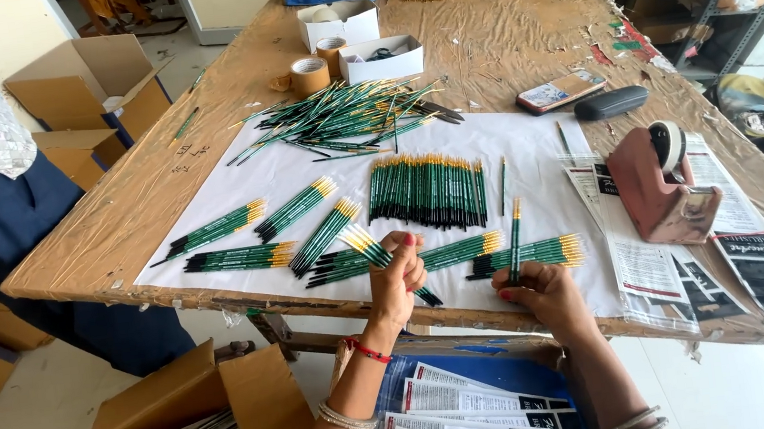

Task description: The person organizes and packs paintbrushes by gathering them into bundles, placing them into plastic sleeves, and sealing the sleeves using a tape dispenser.

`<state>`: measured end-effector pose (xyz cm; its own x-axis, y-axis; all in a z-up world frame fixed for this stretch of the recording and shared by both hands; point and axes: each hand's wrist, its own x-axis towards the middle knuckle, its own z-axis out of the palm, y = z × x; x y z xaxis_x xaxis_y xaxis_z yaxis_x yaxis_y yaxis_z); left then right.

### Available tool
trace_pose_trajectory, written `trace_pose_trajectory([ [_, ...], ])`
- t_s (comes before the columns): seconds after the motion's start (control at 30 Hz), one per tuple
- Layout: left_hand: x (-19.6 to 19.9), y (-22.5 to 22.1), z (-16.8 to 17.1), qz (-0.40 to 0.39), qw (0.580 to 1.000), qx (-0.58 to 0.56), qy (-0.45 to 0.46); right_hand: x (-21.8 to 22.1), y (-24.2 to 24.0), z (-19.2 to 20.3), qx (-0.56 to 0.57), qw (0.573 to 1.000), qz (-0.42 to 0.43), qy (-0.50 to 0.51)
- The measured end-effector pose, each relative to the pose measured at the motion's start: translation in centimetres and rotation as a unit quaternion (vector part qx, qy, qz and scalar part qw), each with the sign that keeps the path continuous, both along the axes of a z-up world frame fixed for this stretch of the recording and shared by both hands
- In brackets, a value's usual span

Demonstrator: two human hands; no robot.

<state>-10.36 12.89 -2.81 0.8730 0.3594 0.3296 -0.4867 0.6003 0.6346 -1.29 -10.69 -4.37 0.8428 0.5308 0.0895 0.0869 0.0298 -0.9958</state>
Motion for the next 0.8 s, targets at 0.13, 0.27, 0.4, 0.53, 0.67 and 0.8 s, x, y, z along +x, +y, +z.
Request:
trace_pose_trajectory([
  [0.13,0.0,-4.9,2.5,0.069,0.975,0.211,0.015,-1.5,0.2,1.3,-0.095,0.983,-0.024,-0.157],
  [0.27,1.9,-9.1,1.3,0.126,0.962,0.239,0.031,-3.7,0.9,0.8,-0.142,0.942,-0.014,-0.303],
  [0.4,-0.5,-9.2,3.4,0.146,0.969,0.200,-0.018,-9.5,-0.3,4.1,-0.059,0.956,-0.081,-0.277],
  [0.53,0.5,-4.8,-0.9,0.212,0.949,0.235,-0.012,-13.0,-3.0,7.0,-0.146,0.912,-0.104,-0.370],
  [0.67,-0.4,-4.8,-0.6,0.176,0.962,0.184,0.100,-13.5,-5.9,4.9,-0.169,0.856,-0.049,-0.485],
  [0.8,-6.0,-10.4,4.9,-0.209,0.966,-0.151,0.031,-14.4,-6.5,8.1,-0.139,0.749,-0.018,-0.647],
])
